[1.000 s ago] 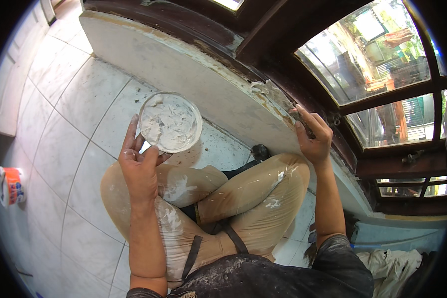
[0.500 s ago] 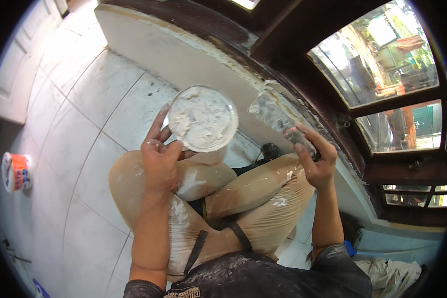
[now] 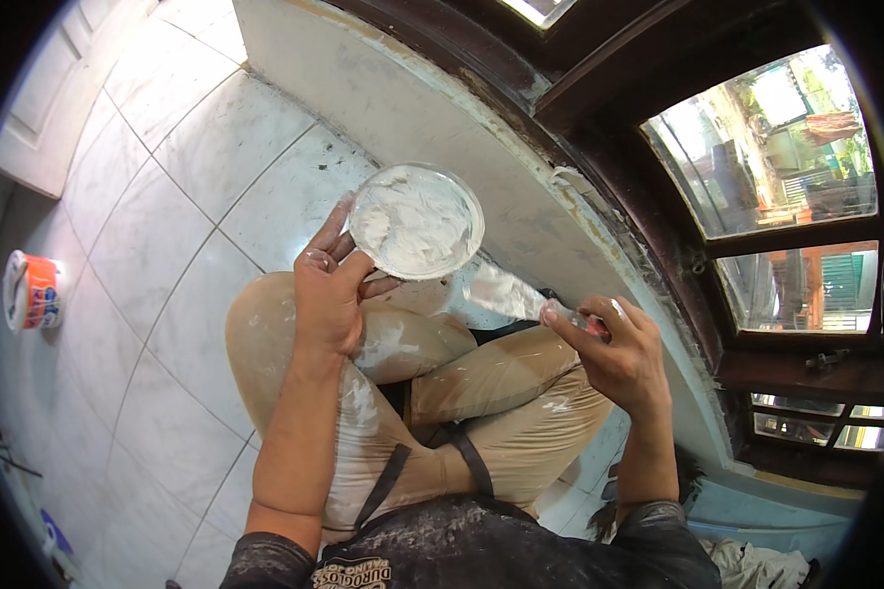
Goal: The person sits on the floor and uses a putty knife to apply white filler from a small container onto the lower edge of a wooden window frame. The person repeatedly scoops filler and smooths it along the frame's surface.
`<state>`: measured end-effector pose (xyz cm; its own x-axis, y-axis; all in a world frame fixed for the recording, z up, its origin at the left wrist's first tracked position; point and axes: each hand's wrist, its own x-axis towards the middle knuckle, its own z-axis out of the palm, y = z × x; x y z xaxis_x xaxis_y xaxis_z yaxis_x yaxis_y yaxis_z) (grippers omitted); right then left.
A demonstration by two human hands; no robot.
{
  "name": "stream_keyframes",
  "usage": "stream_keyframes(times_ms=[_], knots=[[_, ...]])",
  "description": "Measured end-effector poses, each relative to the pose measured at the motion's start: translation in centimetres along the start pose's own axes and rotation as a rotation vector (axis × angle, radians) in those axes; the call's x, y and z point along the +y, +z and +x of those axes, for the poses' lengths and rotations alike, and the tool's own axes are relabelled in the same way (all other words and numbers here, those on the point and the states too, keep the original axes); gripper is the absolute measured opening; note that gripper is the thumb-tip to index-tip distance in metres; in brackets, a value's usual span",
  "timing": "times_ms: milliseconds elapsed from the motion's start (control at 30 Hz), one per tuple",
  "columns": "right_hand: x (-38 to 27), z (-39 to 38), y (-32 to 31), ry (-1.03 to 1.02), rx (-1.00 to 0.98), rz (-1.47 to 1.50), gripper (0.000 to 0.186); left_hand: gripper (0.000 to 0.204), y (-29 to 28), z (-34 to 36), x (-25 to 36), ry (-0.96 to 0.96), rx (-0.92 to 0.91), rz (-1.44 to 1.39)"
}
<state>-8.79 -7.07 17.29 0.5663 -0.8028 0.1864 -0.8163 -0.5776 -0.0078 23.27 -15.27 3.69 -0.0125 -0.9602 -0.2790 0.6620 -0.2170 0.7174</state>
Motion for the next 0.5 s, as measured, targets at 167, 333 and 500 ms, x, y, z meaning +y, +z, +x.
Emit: stream_keyframes(times_ms=[167,333,500], knots=[[0.2,-1.3,0.2,0.273,0.167,0.479,0.050,0.076,0.1,0.1,0.8,0.068,0.005,0.027],[-6.0,-1.9,7.1,0.743,0.303,1.121,0.035,0.079,0.3,-0.2,0.7,0.071,-0.037,-0.001],[-6.6,-4.8,7.9,0.823,-0.051,0.989,0.040,0.078,-1.0,0.0,1.6,0.021,0.054,-0.057]])
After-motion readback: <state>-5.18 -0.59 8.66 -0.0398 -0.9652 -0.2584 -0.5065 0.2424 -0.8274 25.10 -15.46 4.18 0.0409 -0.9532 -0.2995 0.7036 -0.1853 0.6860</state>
